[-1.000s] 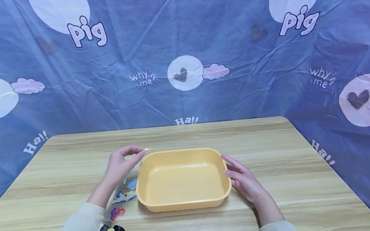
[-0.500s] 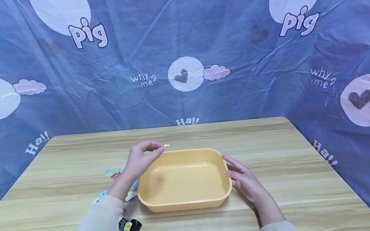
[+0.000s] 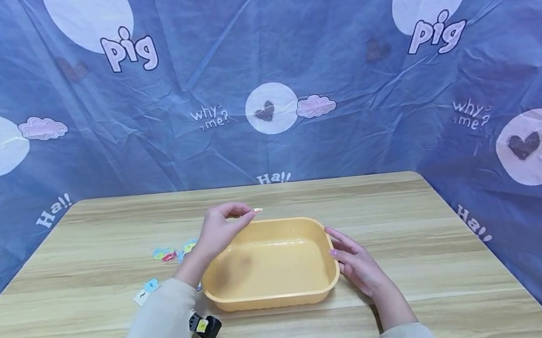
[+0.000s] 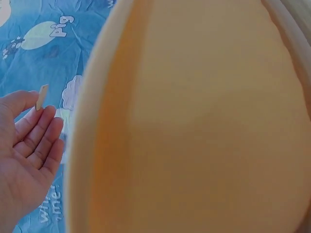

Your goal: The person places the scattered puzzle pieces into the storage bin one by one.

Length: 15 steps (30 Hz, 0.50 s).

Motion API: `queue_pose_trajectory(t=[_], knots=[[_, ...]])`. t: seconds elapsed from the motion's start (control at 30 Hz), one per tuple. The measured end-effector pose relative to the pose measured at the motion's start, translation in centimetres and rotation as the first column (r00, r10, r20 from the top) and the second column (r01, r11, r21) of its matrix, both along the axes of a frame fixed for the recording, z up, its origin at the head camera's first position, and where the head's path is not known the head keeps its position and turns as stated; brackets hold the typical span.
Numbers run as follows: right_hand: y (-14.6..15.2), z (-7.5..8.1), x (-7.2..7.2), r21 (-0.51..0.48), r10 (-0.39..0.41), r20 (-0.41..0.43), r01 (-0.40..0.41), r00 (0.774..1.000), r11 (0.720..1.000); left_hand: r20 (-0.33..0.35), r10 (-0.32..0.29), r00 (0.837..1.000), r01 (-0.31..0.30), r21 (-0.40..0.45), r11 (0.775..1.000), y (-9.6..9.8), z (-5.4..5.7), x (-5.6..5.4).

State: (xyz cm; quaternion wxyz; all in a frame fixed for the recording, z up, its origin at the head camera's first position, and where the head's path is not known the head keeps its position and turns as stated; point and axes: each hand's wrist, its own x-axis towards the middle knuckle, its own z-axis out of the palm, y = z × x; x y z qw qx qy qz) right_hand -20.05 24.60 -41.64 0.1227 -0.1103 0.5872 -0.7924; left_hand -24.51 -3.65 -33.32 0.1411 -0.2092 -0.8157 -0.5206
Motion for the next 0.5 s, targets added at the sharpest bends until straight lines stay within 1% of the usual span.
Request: queue_pose_trajectory(t=[0.27, 0.5], knots=[[0.0, 0.1, 0.2, -0.004, -0.009, 0.0, 0.009, 1.0, 1.0, 0.042, -0.044, 0.998, 0.044, -0.007, 0.999, 1.8, 0.4, -0.4], [-0.1, 0.1, 0.1, 0.001, -0.009, 0.002, 0.009, 1.0, 1.0, 0.091, -0.075, 0.993, 0.072, 0.04, 0.997, 3.1, 0.2, -0.7]])
